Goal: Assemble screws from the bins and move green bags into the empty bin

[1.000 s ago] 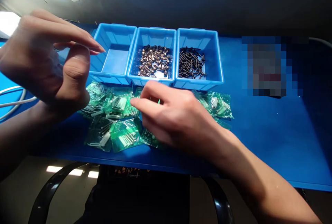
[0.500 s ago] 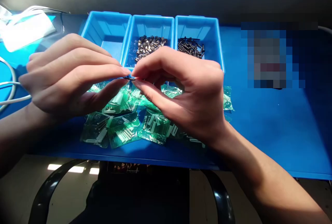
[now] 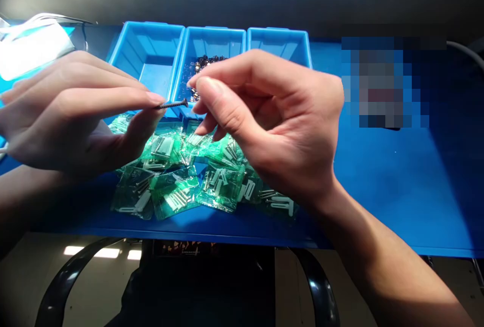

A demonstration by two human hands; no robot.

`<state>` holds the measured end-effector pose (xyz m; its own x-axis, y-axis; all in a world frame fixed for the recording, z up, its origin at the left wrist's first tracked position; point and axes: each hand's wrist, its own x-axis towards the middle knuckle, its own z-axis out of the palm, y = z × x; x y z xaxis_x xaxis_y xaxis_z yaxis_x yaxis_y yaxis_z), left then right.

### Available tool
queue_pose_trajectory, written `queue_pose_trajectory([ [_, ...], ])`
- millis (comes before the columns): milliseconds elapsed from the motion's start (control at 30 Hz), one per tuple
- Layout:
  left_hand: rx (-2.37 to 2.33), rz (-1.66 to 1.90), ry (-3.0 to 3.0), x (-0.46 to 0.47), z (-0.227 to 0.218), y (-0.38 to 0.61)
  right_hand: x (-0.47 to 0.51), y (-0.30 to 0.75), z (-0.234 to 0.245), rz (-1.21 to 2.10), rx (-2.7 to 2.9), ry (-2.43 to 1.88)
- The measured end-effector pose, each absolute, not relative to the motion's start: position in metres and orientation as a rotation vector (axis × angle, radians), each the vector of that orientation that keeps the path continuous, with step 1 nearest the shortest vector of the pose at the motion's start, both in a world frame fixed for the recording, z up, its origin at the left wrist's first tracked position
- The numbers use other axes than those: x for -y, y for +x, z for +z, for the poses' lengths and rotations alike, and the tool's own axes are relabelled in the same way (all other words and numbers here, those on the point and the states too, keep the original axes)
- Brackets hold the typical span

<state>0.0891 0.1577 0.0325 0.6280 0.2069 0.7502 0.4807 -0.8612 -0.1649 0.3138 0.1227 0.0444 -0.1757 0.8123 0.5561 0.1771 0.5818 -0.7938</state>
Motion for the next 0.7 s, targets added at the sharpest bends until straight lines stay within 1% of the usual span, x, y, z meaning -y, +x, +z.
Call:
queue_pose_trajectory([
  [167, 0.41, -1.082, -2.477, -0.161, 0.032, 0.091, -0.121, 0.315, 0.043, 0.694, 1.763, -0.803],
  [533, 0.577, -0.967, -2.536, -0.151, 0.033, 0.09, -0.116, 0.309, 0.04, 0.541, 1.855, -0.892],
  [700, 0.568, -0.926, -2.599, -0.151, 0.033, 0.086, -0.116, 0.308, 0.039, 0.561, 1.842, -0.875],
])
